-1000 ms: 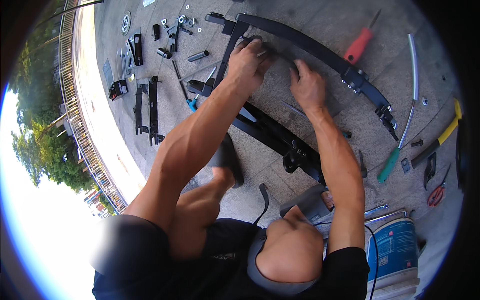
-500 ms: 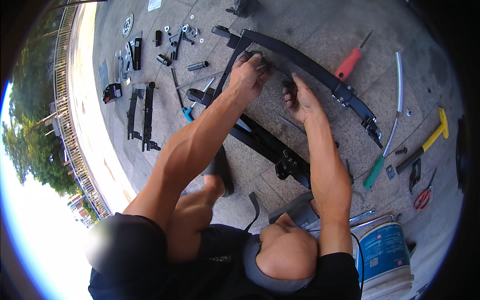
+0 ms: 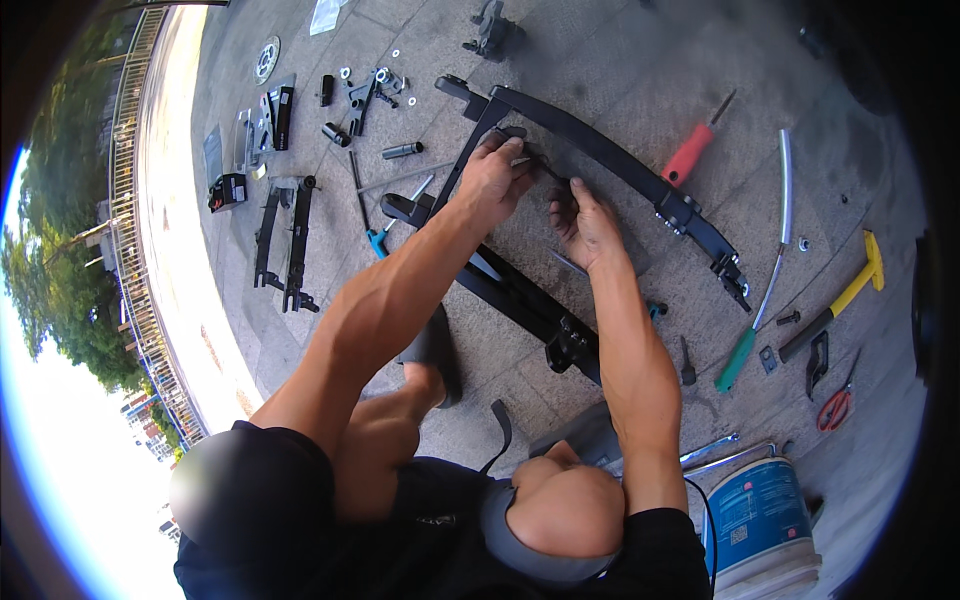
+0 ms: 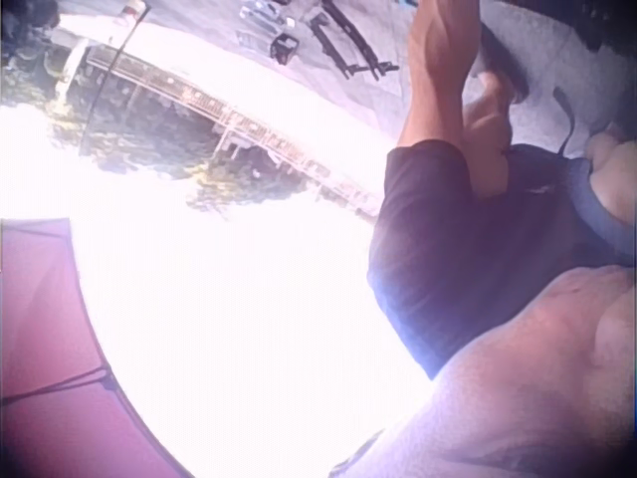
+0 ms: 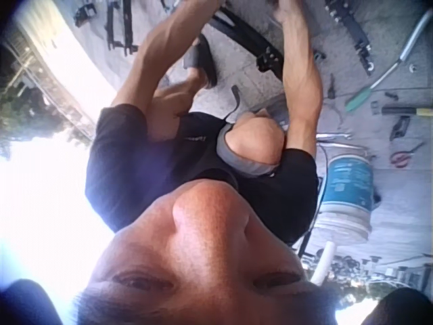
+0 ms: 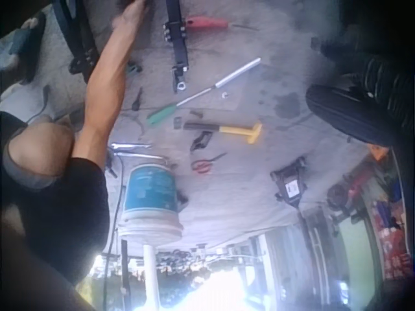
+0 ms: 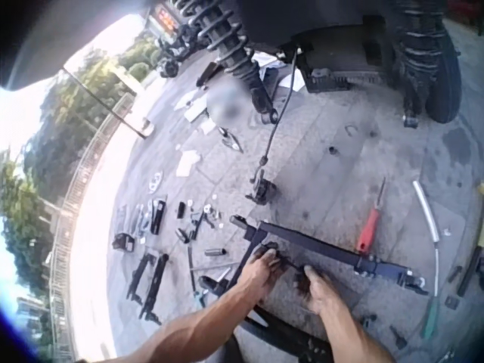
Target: The person assembles a scooter frame by attaching a black metal frame to the scooter's suspension system. They use a T-handle Allen wrench to tighten bolts and secure the frame in place.
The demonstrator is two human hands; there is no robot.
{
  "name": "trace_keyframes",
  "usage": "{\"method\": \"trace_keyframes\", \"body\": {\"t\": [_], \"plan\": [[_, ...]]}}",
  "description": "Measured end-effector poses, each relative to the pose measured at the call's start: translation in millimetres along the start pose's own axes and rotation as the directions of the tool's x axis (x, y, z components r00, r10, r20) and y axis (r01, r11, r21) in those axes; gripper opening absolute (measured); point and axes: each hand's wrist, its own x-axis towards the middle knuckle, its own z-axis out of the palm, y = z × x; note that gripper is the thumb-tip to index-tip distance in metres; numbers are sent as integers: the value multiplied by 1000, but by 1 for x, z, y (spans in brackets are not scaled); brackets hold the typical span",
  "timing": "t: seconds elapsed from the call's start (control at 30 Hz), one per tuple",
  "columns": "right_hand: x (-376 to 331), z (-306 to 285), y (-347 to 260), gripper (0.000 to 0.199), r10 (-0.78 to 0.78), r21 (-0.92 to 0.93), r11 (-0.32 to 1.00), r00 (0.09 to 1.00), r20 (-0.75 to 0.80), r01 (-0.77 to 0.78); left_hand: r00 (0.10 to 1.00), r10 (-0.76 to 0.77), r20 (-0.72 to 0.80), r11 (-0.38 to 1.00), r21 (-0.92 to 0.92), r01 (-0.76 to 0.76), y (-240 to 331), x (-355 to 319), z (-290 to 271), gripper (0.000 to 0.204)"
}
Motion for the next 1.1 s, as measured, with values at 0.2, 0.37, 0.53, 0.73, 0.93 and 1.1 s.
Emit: {"method": "trace_keyframes", "body": {"t": [0.2, 0.37, 0.53, 0.73, 0.93, 1.1], "plan": [[-3, -4, -8, 20, -303, -446, 837, 947, 103, 316, 1000, 2, 24, 998, -55, -1, 2, 0, 2, 19], [-9, -1, 2, 28, -639, -657, 346, 682, 357, 669, 999, -34, 38, 993, -111, 38, 3, -1, 6, 28], [-21, -15, -6, 20, -185, -386, 905, 982, 23, 180, 997, -34, -71, 999, -29, 32, 0, 3, 6, 28], [-4, -17, -4, 18, -462, -830, 459, 883, 82, 317, 999, -32, -38, 999, -34, 31, -11, 14, 2, 28], [-19, -11, -6, 22, -209, -407, 897, 977, -44, 173, 997, -69, 25, 998, 12, 69, -21, 27, -6, 29], [-15, -9, -17, 21, -206, -417, 892, 978, -27, 176, 999, -5, 46, 1000, 6, 5, -31, 37, -8, 21]]}}
